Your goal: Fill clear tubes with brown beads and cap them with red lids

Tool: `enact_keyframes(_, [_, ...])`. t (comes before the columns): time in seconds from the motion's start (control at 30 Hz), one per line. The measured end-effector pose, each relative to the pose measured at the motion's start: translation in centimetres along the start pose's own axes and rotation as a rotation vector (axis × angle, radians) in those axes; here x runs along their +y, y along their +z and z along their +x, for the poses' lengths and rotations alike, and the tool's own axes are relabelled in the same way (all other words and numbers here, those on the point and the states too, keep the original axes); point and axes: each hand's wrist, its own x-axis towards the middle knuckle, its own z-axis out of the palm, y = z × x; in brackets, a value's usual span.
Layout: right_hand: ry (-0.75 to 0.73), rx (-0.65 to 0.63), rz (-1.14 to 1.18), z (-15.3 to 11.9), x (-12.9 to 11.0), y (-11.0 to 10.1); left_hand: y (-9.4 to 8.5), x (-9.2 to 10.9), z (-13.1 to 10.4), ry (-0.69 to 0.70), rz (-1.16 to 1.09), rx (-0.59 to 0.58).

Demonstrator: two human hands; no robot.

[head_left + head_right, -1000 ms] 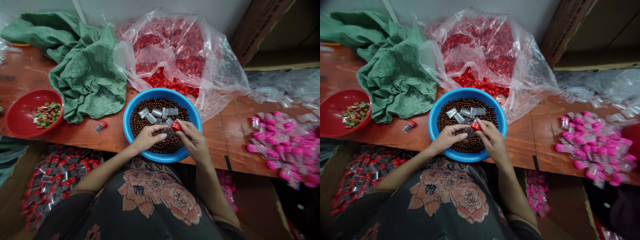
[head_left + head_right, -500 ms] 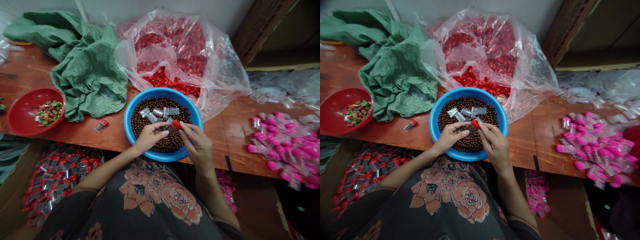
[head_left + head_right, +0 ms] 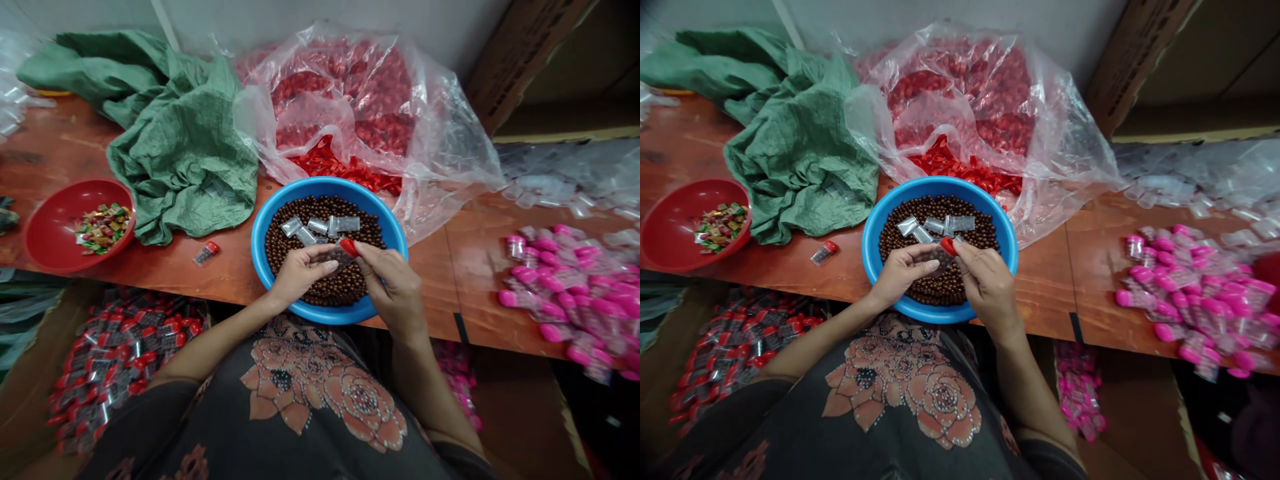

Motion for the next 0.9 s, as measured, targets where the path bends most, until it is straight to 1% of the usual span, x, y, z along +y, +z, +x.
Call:
enact_keyframes(0.17, [0.004, -0.029, 0.046, 0.0, 0.6, 0.2, -0.2, -0.2, 0.2, 0.0, -0.011, 0.016])
enact_keyframes(0.23, [0.005, -0.048, 0.066, 0.1, 1.0, 0.1, -0.3, -0.1, 0.2, -0.021, -0.031, 0.009])
enact_keyframes(0.3, [-0.01, -0.1, 0.03, 0.3, 1.3, 0.0, -0.2, 0.1, 0.2, -0.068, -0.071, -0.004])
enact_keyframes(0.4, [-0.015, -0.18, -0.104, 0.5, 1.3, 0.2, 0.0, 0.5, 0.3, -0.119, -0.14, -0.033])
enact_keyframes(0.47, [-0.015, -0.168, -0.155, 0.6, 1.1, 0.6, 0.3, 0.8, 0.4, -0.13, -0.164, -0.041])
enact_keyframes(0.53, [-0.045, -0.139, -0.154, 0.6, 0.8, 1.2, 0.7, 0.9, 0.8, -0.155, -0.177, -0.022])
enact_keyframes(0.63, [-0.113, -0.132, -0.139, 0.3, 0.7, 2.1, 1.4, 0.6, 1.4, -0.239, -0.232, 0.012])
enact_keyframes(0.73, [-0.143, -0.127, -0.119, 0.1, 0.6, 2.7, 2.0, 0.0, 1.8, -0.32, -0.274, 0.003])
enact_keyframes(0.8, [-0.161, -0.111, -0.1, -0.1, 0.5, 3.0, 2.2, -0.4, 1.8, -0.311, -0.282, 0.011])
enact_keyframes(0.9, [-0.181, -0.096, -0.076, -0.2, 0.2, 3.1, 2.4, -0.8, 1.6, -0.255, -0.279, 0.02])
